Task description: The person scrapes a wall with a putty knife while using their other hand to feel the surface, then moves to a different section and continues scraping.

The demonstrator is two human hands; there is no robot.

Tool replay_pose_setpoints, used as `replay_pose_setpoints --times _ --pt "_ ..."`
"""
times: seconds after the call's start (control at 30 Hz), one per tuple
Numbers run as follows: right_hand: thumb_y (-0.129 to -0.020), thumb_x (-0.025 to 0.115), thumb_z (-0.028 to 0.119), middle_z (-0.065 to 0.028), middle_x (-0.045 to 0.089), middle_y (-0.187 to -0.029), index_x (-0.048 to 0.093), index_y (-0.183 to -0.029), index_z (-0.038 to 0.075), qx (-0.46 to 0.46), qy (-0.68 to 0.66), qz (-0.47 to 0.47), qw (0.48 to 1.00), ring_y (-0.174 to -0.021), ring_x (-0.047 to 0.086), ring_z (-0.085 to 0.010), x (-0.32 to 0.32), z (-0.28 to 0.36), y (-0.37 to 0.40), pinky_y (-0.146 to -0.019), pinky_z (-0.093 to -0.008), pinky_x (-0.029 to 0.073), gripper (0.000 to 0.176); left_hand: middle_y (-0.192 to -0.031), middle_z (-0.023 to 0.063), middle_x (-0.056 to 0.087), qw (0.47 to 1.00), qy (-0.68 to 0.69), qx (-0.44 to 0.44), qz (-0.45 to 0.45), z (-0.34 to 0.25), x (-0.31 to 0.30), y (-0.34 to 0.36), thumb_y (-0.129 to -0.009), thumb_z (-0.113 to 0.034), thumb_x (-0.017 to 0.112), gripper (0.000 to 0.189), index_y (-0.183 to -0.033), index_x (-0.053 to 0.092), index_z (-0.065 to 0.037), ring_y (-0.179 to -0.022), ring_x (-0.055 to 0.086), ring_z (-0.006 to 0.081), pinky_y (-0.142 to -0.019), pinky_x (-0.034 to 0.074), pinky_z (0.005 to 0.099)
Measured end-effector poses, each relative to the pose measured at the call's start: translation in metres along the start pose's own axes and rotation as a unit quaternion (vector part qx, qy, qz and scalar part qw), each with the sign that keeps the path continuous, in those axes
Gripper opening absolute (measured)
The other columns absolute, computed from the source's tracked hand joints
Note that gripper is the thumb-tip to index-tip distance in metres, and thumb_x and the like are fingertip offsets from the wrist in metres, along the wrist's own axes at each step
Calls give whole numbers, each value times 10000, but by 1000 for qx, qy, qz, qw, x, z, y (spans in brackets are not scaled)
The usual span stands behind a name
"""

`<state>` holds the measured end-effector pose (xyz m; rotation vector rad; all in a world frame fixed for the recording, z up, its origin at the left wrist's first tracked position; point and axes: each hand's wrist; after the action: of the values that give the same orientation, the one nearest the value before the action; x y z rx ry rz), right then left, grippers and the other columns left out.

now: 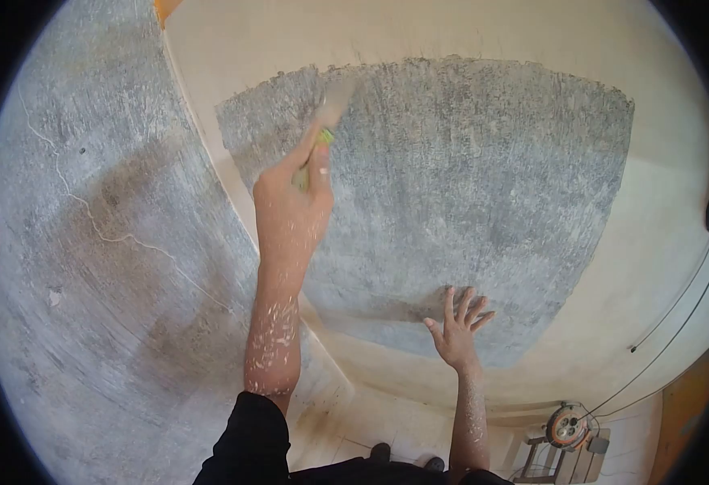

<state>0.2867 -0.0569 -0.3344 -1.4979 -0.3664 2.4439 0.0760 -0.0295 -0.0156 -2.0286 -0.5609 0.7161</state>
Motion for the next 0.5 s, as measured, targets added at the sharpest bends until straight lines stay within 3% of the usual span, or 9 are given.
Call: replay_pose_setpoints --times 0.27,0.37,0.5 --pt "-994 353 583 -241 -188 -1580 39 -1566 115 3 0 -5 1000 -1384 -308 -491 -2 4 0 -1021 -689 -232 803 -741 176 692 999 3 33 -30 -5 4 -5 -975 -225 555 353 -1267 633 -42 -680 700 248 -618 516 351" --pt "-994 352 585 -238 -197 -1579 32 -1566 118 5 -7 8 1000 -1383 -312 -489 -4 3 -1 -1023 -690 -230 804 -752 184 691 998 59 5 -10 -8 -1 -11 -972 -223 555 348 -1266 636 -54 -689 701 266 -634 518 361" --pt "-993 348 588 -235 -203 -1578 25 -1566 124 3 -13 5 1000 -1382 -314 -488 -7 3 -2 -1019 -695 -230 806 -763 177 698 1000 26 3 2 -14 -4 -8 -977 -216 547 345 -1262 638 -45 -695 704 246 -637 520 347"
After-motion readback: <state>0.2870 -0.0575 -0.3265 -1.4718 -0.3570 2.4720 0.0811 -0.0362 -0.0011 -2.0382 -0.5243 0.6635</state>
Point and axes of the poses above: each hand's wrist, its own y-axis away from the middle knuckle, its own x-axis out of the palm, z = x × y
